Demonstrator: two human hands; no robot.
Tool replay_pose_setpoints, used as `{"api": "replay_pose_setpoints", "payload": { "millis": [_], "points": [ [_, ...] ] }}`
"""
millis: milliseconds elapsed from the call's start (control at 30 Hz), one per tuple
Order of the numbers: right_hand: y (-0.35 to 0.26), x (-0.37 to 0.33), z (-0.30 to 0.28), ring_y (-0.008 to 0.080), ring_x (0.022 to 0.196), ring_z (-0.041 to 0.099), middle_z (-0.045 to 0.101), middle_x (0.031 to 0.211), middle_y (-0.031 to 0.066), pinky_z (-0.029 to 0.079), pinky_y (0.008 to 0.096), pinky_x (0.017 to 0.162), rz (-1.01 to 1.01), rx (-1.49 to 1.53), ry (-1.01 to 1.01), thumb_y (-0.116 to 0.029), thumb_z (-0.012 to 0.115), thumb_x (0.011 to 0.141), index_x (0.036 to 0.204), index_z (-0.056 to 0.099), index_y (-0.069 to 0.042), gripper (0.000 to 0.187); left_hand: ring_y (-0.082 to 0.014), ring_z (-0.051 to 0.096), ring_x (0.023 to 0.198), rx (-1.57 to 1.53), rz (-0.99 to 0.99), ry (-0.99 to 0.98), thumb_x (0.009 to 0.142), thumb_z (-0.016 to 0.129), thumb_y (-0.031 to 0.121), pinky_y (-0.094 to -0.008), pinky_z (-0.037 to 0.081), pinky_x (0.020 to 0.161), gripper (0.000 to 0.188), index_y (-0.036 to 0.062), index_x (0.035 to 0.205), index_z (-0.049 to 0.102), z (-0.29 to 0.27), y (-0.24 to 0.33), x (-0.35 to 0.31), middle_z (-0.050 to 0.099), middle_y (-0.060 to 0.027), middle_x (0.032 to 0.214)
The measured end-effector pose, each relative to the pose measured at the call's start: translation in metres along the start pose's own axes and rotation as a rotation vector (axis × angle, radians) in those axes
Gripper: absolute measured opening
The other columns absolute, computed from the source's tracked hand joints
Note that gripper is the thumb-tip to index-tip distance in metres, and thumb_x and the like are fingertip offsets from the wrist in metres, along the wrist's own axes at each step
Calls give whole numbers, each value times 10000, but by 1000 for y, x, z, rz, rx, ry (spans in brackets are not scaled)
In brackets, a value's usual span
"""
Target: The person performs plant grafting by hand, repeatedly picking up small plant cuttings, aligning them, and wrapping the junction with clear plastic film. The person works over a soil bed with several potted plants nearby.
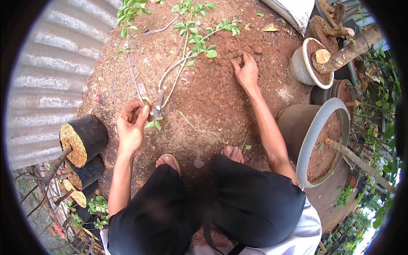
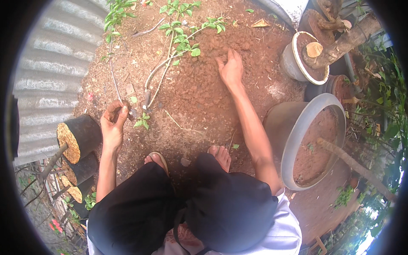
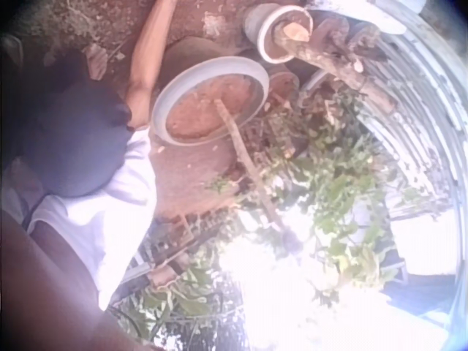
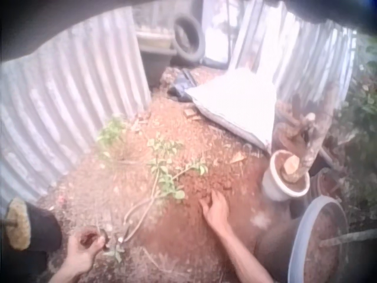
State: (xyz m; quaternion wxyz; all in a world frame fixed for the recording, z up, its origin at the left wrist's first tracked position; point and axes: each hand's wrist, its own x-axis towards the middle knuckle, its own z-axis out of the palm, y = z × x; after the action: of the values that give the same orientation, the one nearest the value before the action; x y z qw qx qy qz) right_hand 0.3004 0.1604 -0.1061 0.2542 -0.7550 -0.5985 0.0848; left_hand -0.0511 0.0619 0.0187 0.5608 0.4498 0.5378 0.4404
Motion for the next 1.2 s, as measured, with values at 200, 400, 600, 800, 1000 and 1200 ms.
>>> {"api": "replay_pose_setpoints", "payload": {
  "millis": [200, 400, 600, 800, 1000, 1200],
  "points": [
    [4, -8, 16, 392, 1162, 501, 527, 1238, 264, 396, 431, 995, -66, -12, 179, -248, 668, 818, 1143, 617, 6, 415, -61, 540, 743, 55, 12, 18, 897, 610, 64, -212, 447, 670, 112, 6, 989, 584, 3, -5, -1, 606, -9, 855],
    [3, -10, 8, 388, 1119, 529, 553, 1205, 242, 427, 425, 955, -15, 52, 156, -184, 656, 812, 1098, 648, -36, 323, -56, 544, 746, 143, 27, 19, 888, 617, 51, -205, 444, 674, 121, 2, 996, 593, 3, -1, 2, 605, -2, 837],
    [10, -28, 14, 343, 1000, 601, 638, 1080, 164, 482, 399, 876, -178, 117, 225, -67, 664, 767, 1006, 679, -47, 240, -56, 539, 744, 88, 60, 0, 880, 626, 42, -206, 440, 667, 132, -10, 995, 590, 9, -7, 9, 603, -5, 827],
    [7, -37, -6, 238, 991, 629, 664, 1071, 127, 506, 336, 855, 39, 336, 96, -23, 658, 801, 990, 698, -45, 195, -51, 532, 740, 141, 72, 19, 879, 629, 44, -199, 438, 664, 120, -6, 983, 597, 9, 0, 4, 594, 5, 814],
    [-11, -34, -56, 136, 988, 568, 583, 1202, 52, 485, 288, 841, 809, 1224, -187, -108, 570, 917, 1243, 534, -42, 335, -48, 525, 746, 147, 74, 56, 881, 629, 51, -199, 438, 669, 123, 2, 989, 598, -9, -3, -5, 591, 10, 828],
    [-18, -34, -66, 246, 1160, 531, 490, 1307, 185, 415, 323, 1007, 706, 1431, -361, 28, 577, 861, 1360, 325, 67, 561, -61, 544, 770, 122, 37, 34, 880, 628, 50, -212, 452, 685, 150, -9, 1013, 592, -4, -3, -3, 607, -8, 857]
  ]
}}
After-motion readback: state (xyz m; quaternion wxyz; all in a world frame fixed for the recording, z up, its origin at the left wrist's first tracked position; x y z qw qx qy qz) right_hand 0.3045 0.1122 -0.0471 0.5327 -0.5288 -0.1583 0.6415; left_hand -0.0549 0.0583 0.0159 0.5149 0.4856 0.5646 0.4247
